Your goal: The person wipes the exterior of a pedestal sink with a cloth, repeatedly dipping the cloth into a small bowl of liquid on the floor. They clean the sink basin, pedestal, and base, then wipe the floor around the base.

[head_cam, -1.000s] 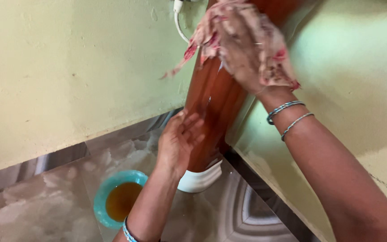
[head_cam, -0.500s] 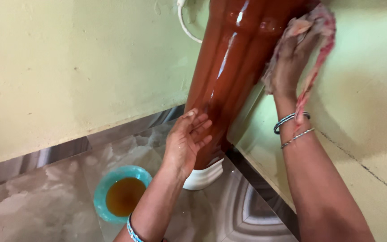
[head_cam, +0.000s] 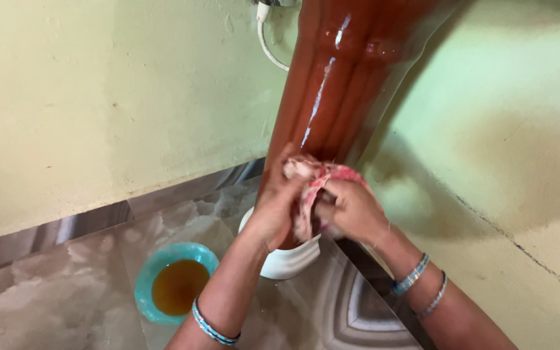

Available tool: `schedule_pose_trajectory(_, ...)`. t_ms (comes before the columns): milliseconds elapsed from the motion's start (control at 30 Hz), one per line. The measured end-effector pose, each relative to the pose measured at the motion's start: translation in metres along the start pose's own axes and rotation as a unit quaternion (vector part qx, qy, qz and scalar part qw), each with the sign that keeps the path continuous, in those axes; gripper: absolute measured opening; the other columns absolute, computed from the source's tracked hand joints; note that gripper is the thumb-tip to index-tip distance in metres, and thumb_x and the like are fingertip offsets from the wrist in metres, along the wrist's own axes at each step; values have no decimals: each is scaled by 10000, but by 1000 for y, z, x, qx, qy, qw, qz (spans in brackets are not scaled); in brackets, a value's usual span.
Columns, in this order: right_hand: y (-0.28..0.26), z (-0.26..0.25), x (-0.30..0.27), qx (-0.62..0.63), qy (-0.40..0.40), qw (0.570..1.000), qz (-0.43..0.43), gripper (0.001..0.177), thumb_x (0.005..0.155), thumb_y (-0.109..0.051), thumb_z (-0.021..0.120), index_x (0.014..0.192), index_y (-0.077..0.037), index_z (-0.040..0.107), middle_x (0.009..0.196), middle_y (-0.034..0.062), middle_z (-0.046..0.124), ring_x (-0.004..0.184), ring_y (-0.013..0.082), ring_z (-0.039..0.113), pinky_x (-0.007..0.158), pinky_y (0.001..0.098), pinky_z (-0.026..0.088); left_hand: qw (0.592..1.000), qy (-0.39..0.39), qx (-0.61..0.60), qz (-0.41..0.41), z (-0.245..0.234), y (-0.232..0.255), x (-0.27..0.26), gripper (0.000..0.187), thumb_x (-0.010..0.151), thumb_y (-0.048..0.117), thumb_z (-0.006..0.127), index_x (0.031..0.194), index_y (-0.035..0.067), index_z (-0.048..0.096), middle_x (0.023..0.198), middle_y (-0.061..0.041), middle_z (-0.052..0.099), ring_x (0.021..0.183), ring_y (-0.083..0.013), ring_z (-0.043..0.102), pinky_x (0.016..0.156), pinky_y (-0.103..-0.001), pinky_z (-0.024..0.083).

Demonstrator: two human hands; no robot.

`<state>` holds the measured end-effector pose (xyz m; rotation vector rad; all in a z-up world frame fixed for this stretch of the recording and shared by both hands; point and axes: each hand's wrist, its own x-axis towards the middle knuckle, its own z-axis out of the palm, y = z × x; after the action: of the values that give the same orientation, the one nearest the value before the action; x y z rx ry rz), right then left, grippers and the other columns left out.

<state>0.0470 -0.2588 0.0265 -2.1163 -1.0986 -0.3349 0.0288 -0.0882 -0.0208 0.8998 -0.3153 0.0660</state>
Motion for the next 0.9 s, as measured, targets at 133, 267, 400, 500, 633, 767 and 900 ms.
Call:
schedule_pose_trajectory(133,-16,-24,-10,83,-136,981,115,563,886,-271,728,1377,-15,627,1386,113,656,1311,197,583,1113,330,440,993,52,46,-91,6,1,-5,468,1009,138,774,1419,-42,639,1091,-244,690,778,-305,565,608,-451,413)
schedule_pose_trajectory(267,-8,-52,-25,305,-184,902,244,759,851,-289,761,1501,-21,475,1508,151,557,1382,237,508,1130,348,418,998,-17,65,-14,7,6,2,241,907,5,704,1148,-16,712,1002,-59,773,866,-119,718,778,-282,594)
schedule_pose_trajectory(400,7,-69,-37,438,-177,874,118,763,919,-260,750,1535,40,413,1607,163,449,1488,239,425,1166,391,406,995,10,101,27,6,15,6,253,869,-62,686,1117,-26,722,995,-79,769,856,-142,705,763,-298,588)
schedule_pose_trajectory(500,12,-95,-43,443,-115,876,149,733,946,-251,735,1526,77,429,1599,244,451,1475,327,432,988,450,446,990,86,97,61,-10,38,7,213,897,-63,653,1104,-34,693,957,-102,761,806,-191,692,695,-358,562)
schedule_pose_trajectory(633,6,-104,-38,266,43,946,183,623,930,-216,719,1480,24,549,1539,272,555,1400,357,539,995,438,482,993,76,30,84,-13,44,13,194,926,-71,641,1117,-43,622,1017,-155,780,928,-217,759,852,-346,623)
schedule_pose_trajectory(767,-11,-33,-37,97,105,988,-54,731,897,-196,710,1540,-57,391,1659,145,265,1468,265,400,1129,384,438,996,40,-73,38,17,17,5,345,950,-7,584,1292,12,540,1226,-147,678,1094,-232,690,953,-361,579)
schedule_pose_trajectory(900,-21,26,-29,-3,263,959,-108,532,1022,-40,570,1543,-39,462,1605,135,458,1471,312,480,1233,414,411,994,-62,-85,17,52,15,-2,552,968,135,571,1483,37,395,1435,-169,537,1330,-266,533,1112,-399,436)
